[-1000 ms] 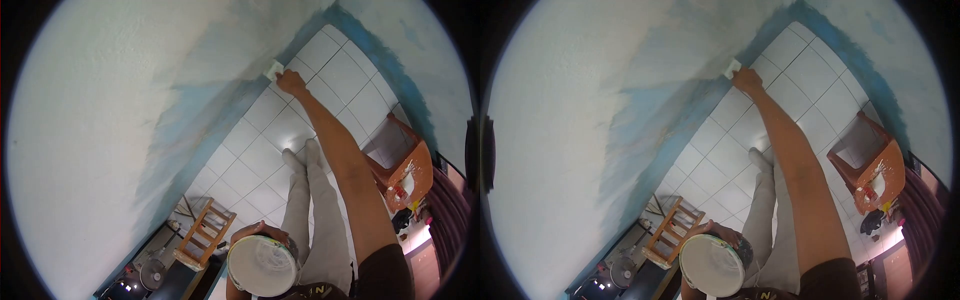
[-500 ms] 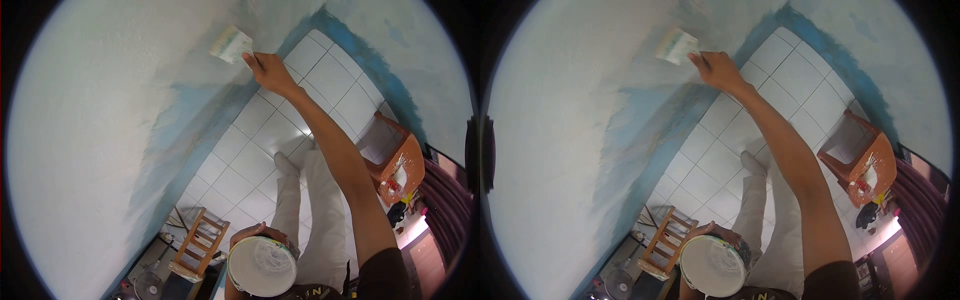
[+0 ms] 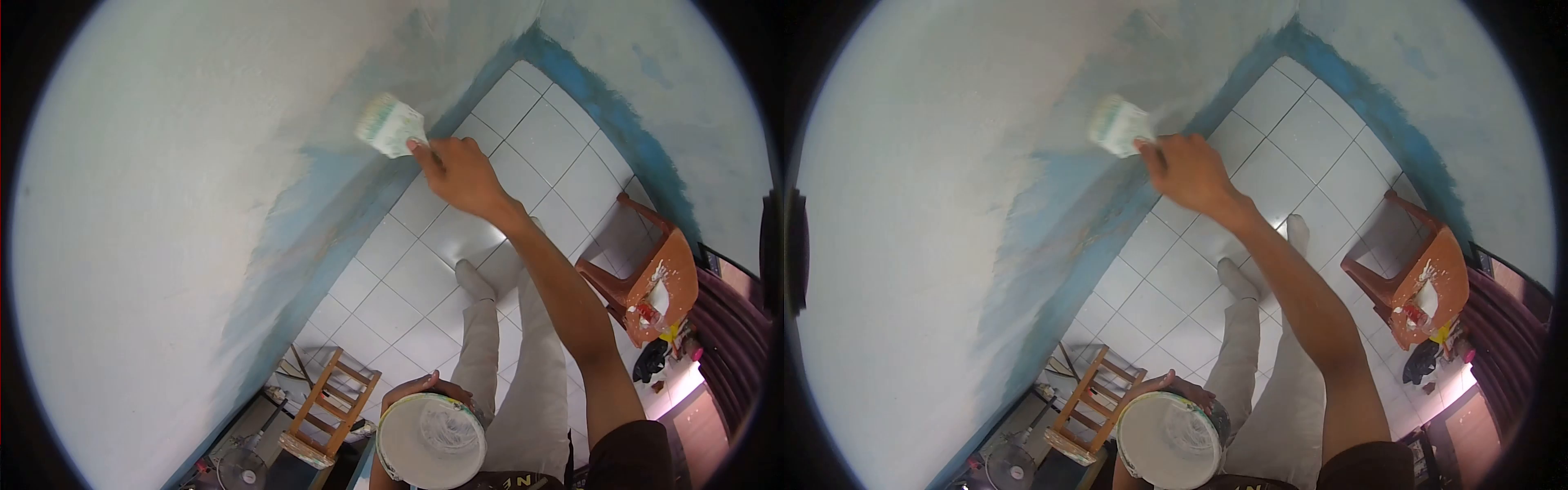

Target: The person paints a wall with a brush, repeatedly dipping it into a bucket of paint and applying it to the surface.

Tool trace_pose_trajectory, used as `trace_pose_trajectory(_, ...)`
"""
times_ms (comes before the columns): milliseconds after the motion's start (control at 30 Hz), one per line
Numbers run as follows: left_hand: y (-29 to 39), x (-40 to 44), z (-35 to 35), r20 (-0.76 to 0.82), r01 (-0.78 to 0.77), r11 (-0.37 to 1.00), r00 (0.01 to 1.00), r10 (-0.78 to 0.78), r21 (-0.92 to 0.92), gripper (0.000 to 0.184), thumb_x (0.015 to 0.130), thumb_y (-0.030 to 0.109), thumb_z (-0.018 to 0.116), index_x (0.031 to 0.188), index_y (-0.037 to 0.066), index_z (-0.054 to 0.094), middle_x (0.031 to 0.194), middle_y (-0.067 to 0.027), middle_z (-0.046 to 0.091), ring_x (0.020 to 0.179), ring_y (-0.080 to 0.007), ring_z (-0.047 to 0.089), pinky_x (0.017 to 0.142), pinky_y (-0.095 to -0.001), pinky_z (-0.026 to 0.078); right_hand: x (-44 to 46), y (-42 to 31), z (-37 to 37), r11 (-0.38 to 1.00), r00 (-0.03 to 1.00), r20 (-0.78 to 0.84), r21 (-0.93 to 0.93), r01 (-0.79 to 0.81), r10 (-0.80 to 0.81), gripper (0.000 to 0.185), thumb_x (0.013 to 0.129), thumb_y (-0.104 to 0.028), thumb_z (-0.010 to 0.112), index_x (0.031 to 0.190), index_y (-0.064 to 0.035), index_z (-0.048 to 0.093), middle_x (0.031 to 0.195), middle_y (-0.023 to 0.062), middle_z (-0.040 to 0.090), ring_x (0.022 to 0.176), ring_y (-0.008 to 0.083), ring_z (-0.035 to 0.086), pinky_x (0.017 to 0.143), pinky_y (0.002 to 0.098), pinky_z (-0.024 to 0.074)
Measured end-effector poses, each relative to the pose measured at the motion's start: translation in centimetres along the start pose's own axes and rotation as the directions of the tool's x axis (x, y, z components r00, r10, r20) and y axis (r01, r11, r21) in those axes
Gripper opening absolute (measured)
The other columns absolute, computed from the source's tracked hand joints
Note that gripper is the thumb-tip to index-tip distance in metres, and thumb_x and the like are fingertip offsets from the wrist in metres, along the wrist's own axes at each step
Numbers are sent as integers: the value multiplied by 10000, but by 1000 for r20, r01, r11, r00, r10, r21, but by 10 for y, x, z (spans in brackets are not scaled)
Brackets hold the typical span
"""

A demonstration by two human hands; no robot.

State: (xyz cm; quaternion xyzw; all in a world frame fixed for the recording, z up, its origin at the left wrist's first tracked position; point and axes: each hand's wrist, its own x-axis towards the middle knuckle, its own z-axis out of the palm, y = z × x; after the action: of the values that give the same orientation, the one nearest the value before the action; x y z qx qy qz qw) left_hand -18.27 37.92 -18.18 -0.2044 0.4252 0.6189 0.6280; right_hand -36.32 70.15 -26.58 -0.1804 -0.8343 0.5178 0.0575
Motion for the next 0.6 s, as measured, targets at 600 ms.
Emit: trace_pose_trajectory(600, -12, -10, 18, -208, -260, 965, 944, 257, 12, 515, 1092, 188, 361, 815, -138, 649, 791, -278, 676, 756, -385, 678, 907, -557, 551, 22, 175, 132, 898, 942, -19, -295, -325, 335, 546, 1026, -438, 496, 882, 49, 696, 735, 271, 673, 863, 461, 686, 786, 505, 570)
